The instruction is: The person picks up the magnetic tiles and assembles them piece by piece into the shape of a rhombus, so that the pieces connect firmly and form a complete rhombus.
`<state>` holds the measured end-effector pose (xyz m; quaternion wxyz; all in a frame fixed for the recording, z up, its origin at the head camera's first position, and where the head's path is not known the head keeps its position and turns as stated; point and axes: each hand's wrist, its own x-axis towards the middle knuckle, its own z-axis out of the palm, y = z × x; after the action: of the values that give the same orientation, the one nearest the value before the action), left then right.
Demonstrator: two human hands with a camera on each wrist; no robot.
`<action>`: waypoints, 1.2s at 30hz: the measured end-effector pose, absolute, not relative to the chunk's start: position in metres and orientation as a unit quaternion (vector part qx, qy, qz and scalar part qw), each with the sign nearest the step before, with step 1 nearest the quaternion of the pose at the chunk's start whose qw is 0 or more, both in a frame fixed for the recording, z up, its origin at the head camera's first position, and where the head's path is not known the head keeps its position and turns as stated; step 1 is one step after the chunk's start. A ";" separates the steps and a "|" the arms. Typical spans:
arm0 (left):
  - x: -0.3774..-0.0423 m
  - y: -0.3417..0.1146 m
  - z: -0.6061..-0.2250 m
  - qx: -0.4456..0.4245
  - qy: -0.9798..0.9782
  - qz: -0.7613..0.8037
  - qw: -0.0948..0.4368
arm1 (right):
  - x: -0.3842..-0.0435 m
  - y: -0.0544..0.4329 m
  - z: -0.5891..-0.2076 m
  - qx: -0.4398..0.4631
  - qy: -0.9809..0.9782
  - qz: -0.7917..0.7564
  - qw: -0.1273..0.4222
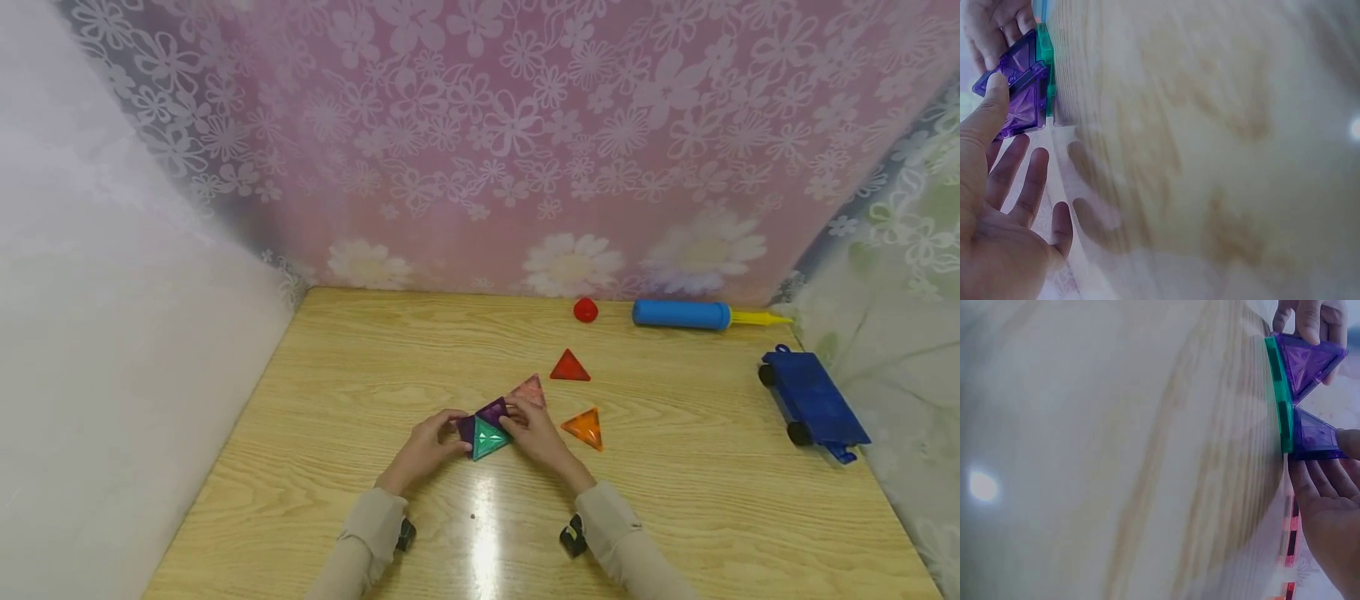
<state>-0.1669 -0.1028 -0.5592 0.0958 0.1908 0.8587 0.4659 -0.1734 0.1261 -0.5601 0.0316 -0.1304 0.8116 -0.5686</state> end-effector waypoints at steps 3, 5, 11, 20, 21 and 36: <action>-0.167 -0.101 -0.559 0.191 0.860 0.463 0.096 | -0.172 0.124 -0.559 -0.129 0.817 -0.561 0.030; -0.167 -0.101 -0.559 0.192 0.860 0.464 0.096 | -0.171 0.124 -0.557 -0.125 0.823 -0.553 0.032; -0.166 -0.099 -0.556 0.196 0.856 0.468 0.096 | -0.167 0.123 -0.555 -0.114 0.831 -0.542 0.049; -0.168 -0.096 -0.557 0.212 0.844 0.480 0.110 | -0.165 0.124 -0.556 -0.113 0.827 -0.546 0.070; -0.168 -0.096 -0.557 0.213 0.845 0.479 0.110 | -0.165 0.124 -0.556 -0.116 0.828 -0.544 0.070; -0.166 -0.091 -0.553 0.241 0.831 0.490 0.111 | -0.160 0.122 -0.553 -0.195 0.835 -0.512 0.058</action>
<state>-0.1661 -0.0914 -0.5531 0.1108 0.2410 0.8306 0.4896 -0.1599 0.1219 -0.5528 0.0581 -0.1951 0.8347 -0.5117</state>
